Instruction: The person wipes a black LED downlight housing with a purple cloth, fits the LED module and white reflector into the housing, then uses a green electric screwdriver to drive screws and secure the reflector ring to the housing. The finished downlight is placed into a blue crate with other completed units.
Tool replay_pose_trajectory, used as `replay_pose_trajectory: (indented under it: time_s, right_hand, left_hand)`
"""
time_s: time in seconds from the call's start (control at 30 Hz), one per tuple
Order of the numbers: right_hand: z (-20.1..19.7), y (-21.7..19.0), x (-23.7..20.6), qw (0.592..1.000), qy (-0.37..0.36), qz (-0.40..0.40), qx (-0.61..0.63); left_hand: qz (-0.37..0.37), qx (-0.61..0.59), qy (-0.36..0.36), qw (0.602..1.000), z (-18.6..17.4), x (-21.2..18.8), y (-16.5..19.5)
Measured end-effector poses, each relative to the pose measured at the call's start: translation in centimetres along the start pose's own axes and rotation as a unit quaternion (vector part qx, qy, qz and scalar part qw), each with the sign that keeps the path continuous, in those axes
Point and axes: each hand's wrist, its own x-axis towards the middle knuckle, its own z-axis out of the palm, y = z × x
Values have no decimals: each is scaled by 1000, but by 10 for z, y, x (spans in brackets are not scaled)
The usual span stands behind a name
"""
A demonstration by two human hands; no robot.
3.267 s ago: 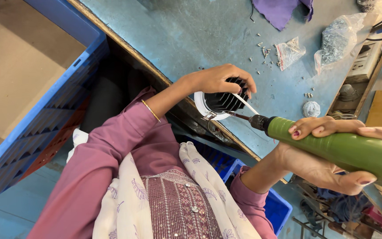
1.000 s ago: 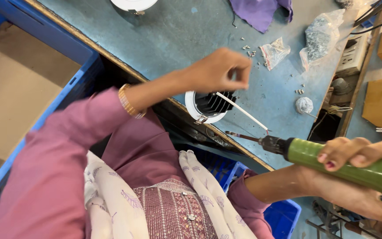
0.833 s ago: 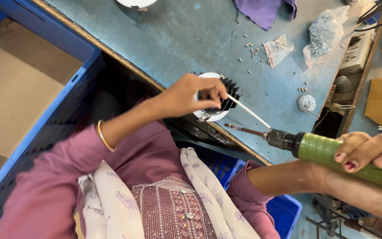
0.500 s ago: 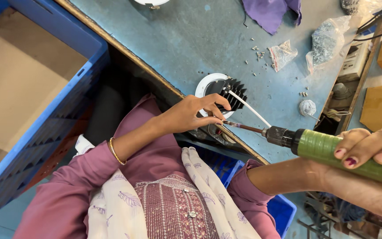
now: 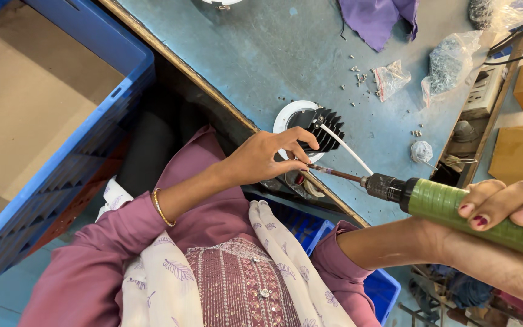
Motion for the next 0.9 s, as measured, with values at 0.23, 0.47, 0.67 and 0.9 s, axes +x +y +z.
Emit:
replay_pose_trajectory:
  time_s: [0.23, 0.47, 0.67, 0.9]
  right_hand:
    - [9, 12, -3, 998, -3, -38, -51]
    - [44, 45, 0, 993, -70, -32, -85]
    - [76, 78, -14, 975, -105, -60, -184]
    - [78, 99, -23, 988, -104, -33, -108]
  left_hand:
    - [105, 50, 22, 993, -7, 3, -4]
    - [14, -54, 64, 996, -22, 37, -41]
    - [26, -128, -83, 988, -1, 98, -86]
    - [26, -179, -244, 953, 16, 125, -114]
